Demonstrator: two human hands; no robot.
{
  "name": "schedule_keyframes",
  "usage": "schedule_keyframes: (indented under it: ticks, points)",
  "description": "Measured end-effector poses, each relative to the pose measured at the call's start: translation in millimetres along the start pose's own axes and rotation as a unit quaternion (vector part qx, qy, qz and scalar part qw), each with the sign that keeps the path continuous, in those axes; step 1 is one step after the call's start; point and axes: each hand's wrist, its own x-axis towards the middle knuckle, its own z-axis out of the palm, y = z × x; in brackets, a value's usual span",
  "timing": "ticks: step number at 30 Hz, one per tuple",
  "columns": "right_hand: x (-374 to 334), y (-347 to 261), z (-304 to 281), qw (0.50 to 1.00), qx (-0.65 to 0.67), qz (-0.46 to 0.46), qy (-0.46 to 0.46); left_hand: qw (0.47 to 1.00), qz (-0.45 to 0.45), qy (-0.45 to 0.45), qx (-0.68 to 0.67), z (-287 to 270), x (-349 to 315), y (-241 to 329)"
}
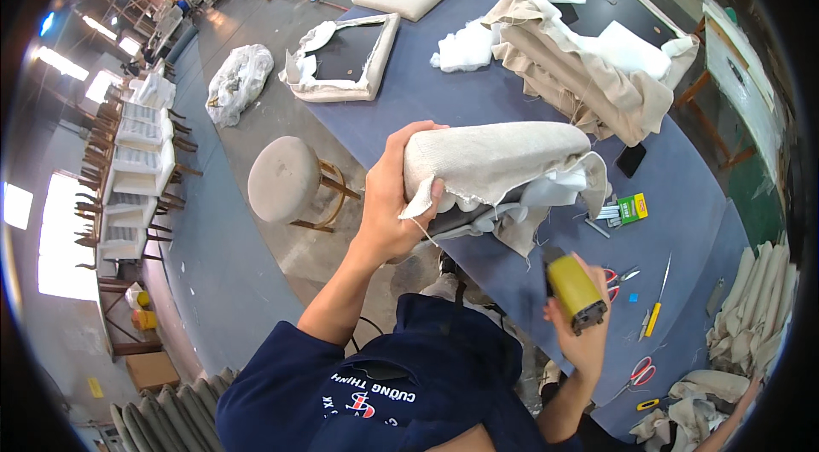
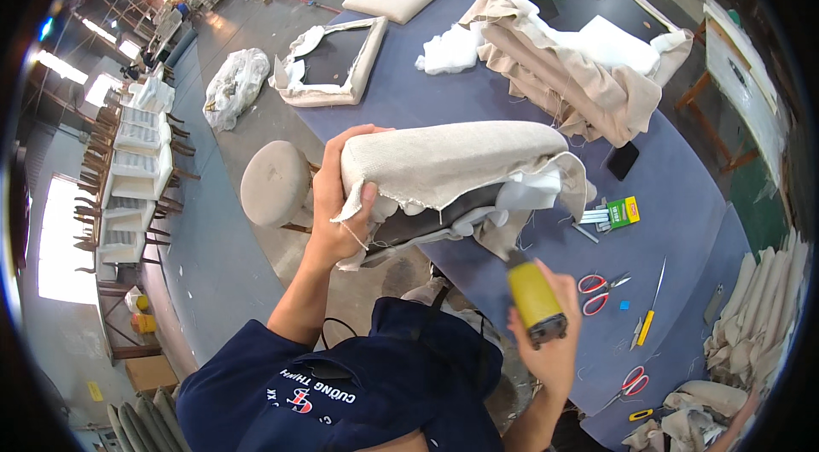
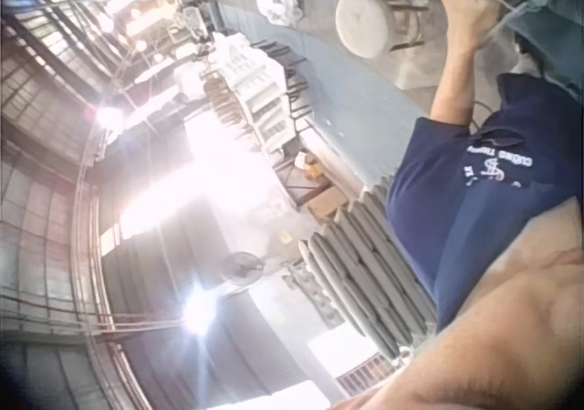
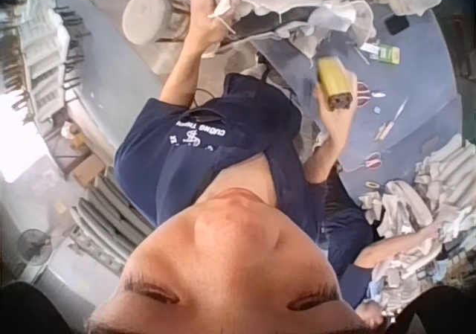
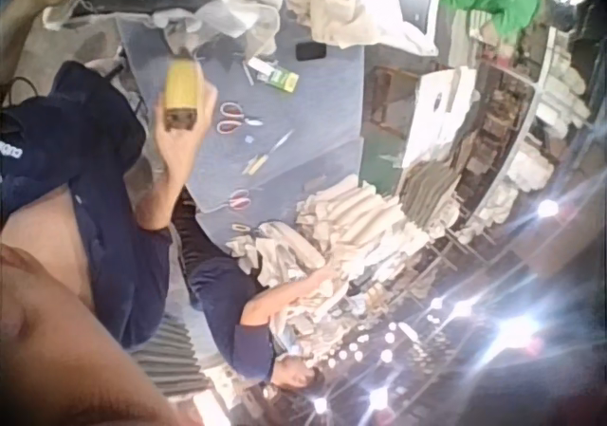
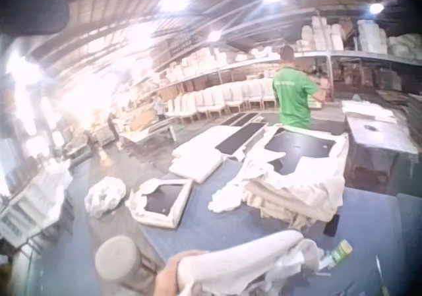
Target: The person staples fabric onto foam chair parts using a staple gun, trims excess fabric with scissors, and smooths the material by hand. They handle multiple chair components, including armrests and seat cushions, and place finished pieces on the table.
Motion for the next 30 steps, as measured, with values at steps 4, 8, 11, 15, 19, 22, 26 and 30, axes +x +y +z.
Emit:
schedule_keyframes:
  ticks: [4,8,11,15,19,22,26,30]
  points:
    - [18.7,-51.7,62.2,0.975,0.22,0.007,-0.039,1.0,-0.002,0.013,-0.02,0.0,-1.6,3.7]
    - [32.4,-94.3,102.0,0.891,0.442,0.071,-0.073,1.0,-0.007,0.001,0.012,-9.5,-8.7,1.6]
    - [32.7,-94.3,114.3,0.9,0.418,0.059,-0.109,1.0,-0.01,0.002,0.013,-14.7,-14.4,-3.9]
    - [26.9,-97.1,121.4,0.895,0.423,0.087,-0.116,1.0,-0.002,0.001,0.004,-16.5,-16.2,-10.5]
    - [21.1,-91.5,126.6,0.908,0.402,0.064,-0.103,1.0,0.01,-0.003,0.022,-13.6,-15.1,-7.3]
    - [18.5,-94.1,121.1,0.914,0.387,0.061,-0.108,0.999,0.014,-0.009,0.027,-12.0,-16.4,-4.6]
    - [14.2,-99.4,113.7,0.917,0.379,0.073,-0.101,1.0,0.005,-0.024,0.01,-10.1,-17.4,-4.1]
    - [10.1,-101.3,108.2,0.922,0.371,0.066,-0.089,0.998,0.002,-0.062,0.012,-8.7,-13.4,8.1]
